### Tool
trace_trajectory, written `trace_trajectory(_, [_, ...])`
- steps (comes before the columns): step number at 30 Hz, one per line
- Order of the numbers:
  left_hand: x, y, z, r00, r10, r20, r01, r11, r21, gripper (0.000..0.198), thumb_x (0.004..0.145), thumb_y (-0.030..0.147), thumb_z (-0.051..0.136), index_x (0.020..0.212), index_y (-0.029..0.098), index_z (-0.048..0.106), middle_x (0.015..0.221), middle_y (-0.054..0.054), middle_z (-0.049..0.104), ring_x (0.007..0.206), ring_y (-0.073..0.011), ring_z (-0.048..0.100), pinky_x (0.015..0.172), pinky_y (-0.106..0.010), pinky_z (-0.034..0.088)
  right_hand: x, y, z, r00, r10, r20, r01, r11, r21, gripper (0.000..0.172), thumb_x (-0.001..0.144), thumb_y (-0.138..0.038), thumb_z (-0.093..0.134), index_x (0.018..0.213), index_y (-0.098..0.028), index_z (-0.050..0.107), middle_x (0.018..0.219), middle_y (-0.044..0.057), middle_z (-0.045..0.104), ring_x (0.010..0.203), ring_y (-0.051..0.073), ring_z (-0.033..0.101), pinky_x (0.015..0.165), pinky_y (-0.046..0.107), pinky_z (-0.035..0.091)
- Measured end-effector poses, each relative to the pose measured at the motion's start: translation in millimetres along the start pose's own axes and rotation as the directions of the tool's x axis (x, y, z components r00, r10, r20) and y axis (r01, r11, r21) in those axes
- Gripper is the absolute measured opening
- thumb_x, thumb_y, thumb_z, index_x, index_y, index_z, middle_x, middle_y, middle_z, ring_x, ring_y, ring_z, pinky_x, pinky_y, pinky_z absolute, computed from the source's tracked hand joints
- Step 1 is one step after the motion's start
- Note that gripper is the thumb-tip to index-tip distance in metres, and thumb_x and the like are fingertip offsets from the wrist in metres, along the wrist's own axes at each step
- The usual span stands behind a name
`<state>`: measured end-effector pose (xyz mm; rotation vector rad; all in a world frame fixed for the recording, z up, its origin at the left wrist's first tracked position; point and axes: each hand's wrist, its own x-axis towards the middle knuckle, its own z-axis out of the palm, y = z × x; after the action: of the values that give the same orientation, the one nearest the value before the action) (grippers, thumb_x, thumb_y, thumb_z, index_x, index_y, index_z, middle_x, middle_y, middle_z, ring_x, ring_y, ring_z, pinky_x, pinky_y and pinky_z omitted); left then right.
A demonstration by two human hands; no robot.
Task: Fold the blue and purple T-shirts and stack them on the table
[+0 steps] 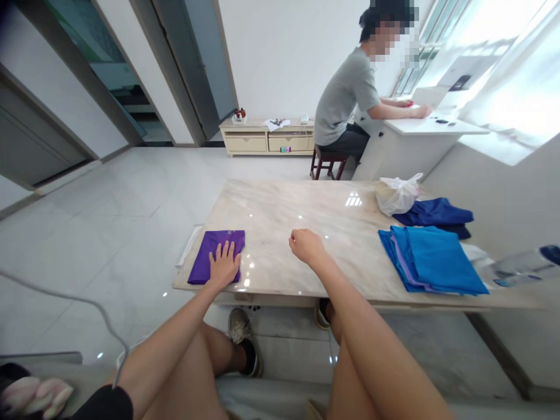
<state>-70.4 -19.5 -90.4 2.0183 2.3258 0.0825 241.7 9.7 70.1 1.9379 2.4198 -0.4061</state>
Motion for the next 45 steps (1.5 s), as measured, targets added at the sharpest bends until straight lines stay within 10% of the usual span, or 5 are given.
trace_trajectory(19, [89.3,-51.3,-10.0,0.998,-0.033,0.046,0.028,0.993,0.119,0.069,0.113,0.045,0.023,0.178,0.023,0.033,0.186,-0.008,0.027,0.173,-0.0379,0.020,0.137,-0.067,0.017,-28.1,21.6,-7.6,0.960,-0.279,0.031,0.279,0.960,0.019,0.034,0.116,-0.032,0.045,0.124,-0.017,0.075,0.121,0.015,0.079,0.120,0.029,0.071,0.094,0.036,0.053])
trace_trajectory(24, [88.1,-19.7,-44.4,0.995,-0.058,0.078,0.044,0.984,0.170,0.066,0.110,0.036,0.031,0.172,0.018,0.045,0.180,-0.016,0.039,0.167,-0.0406,0.034,0.134,-0.069,0.023,-11.1,52.7,-3.3,0.975,-0.222,-0.024,0.221,0.975,-0.031,0.033,0.115,-0.029,0.046,0.123,-0.015,0.076,0.128,0.015,0.076,0.127,0.029,0.067,0.099,0.037,0.052])
trace_trajectory(30, [-31.0,40.2,-101.1,0.991,-0.028,0.129,0.020,0.998,0.066,0.054,0.111,0.043,0.036,0.143,0.019,0.072,0.130,-0.017,0.081,0.121,-0.0333,0.076,0.109,-0.047,0.054,-23.0,70.6,-7.7,0.997,-0.025,-0.071,0.029,0.998,0.057,0.033,0.114,-0.029,0.049,0.125,-0.016,0.076,0.133,0.015,0.077,0.127,0.027,0.068,0.096,0.031,0.050])
trace_trajectory(37, [-240.6,16.2,-93.3,0.978,0.153,-0.144,-0.126,0.975,0.181,0.044,0.102,0.028,0.048,0.130,0.021,0.082,0.154,-0.015,0.069,0.147,-0.0379,0.057,0.130,-0.058,0.036,-99.4,30.6,-12.3,0.984,0.119,-0.129,-0.109,0.991,0.083,0.038,0.115,-0.030,0.042,0.127,-0.016,0.076,0.128,0.015,0.079,0.118,0.025,0.071,0.093,0.031,0.049])
trace_trajectory(45, [-294.4,-21.7,-74.1,0.932,-0.018,-0.363,0.022,1.000,0.007,0.067,0.103,0.035,0.049,0.162,0.003,0.052,0.166,-0.031,0.050,0.153,-0.0440,0.049,0.126,-0.060,0.043,-284.3,12.3,56.2,0.811,0.155,-0.564,-0.161,0.986,0.039,0.048,0.111,-0.030,0.042,0.153,-0.015,0.061,0.158,0.021,0.061,0.150,0.035,0.051,0.126,0.051,0.038])
